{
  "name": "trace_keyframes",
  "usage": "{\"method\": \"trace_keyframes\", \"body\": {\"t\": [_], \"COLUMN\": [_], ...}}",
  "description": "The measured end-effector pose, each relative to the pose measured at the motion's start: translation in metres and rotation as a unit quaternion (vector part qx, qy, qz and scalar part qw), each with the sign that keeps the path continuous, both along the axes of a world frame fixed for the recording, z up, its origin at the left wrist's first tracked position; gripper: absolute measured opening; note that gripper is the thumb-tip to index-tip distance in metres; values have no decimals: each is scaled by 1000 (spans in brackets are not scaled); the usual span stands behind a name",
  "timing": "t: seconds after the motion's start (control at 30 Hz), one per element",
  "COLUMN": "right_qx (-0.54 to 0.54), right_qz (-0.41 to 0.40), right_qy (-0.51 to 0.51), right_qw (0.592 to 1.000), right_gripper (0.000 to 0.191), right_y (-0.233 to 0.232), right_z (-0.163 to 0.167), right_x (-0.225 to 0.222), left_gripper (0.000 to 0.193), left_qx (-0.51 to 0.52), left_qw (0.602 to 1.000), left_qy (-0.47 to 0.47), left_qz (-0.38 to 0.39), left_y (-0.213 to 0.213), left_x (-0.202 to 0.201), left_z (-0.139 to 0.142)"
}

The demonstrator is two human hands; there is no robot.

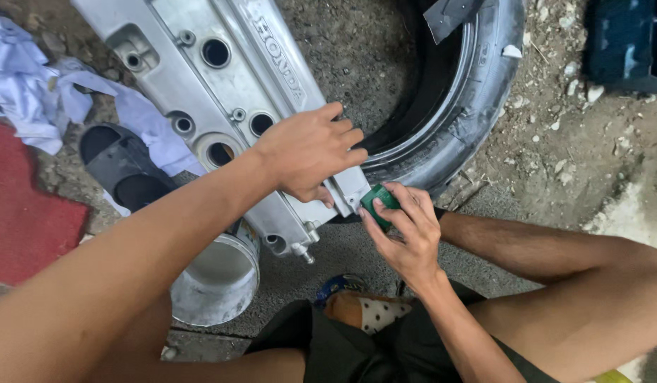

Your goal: The person sits on the ground and scrubs an aluminum motorcycle cylinder head with a green abrasive pad, periodically dipping the pad in a bucket of water and repositioning the part to scrub different surfaces.

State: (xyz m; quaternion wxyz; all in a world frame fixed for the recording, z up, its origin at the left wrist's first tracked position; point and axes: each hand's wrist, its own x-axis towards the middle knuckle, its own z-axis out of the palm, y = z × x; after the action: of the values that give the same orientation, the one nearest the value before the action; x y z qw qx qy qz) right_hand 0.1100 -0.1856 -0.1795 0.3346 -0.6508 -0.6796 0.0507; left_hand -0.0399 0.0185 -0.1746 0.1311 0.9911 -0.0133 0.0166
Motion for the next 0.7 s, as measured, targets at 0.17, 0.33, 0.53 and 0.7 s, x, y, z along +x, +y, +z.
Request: {"method": "trace_keyframes", "body": {"t": [0.17,0.33,0.53,0.7], "right_qx": [5,30,-5,-9], "right_qz": [0,16,19,6], "right_qy": [-21,-1,-7,-34], "right_qw": [1000,999,1000,999], "right_gripper": [25,23,24,20], "right_y": [-5,-3,-10,-8], "right_z": [-9,-7,5,-8], "right_x": [6,16,16,9], "left_gripper": [75,74,76,77], "left_qx": [7,15,22,35], "left_qw": [1000,1000,1000,999], "left_qy": [-11,-17,-22,-31], "left_qz": [7,8,4,3], "left_y": [-1,0,1,1], "left_x": [0,1,3,3], "left_z": [0,0,-3,-6]}}
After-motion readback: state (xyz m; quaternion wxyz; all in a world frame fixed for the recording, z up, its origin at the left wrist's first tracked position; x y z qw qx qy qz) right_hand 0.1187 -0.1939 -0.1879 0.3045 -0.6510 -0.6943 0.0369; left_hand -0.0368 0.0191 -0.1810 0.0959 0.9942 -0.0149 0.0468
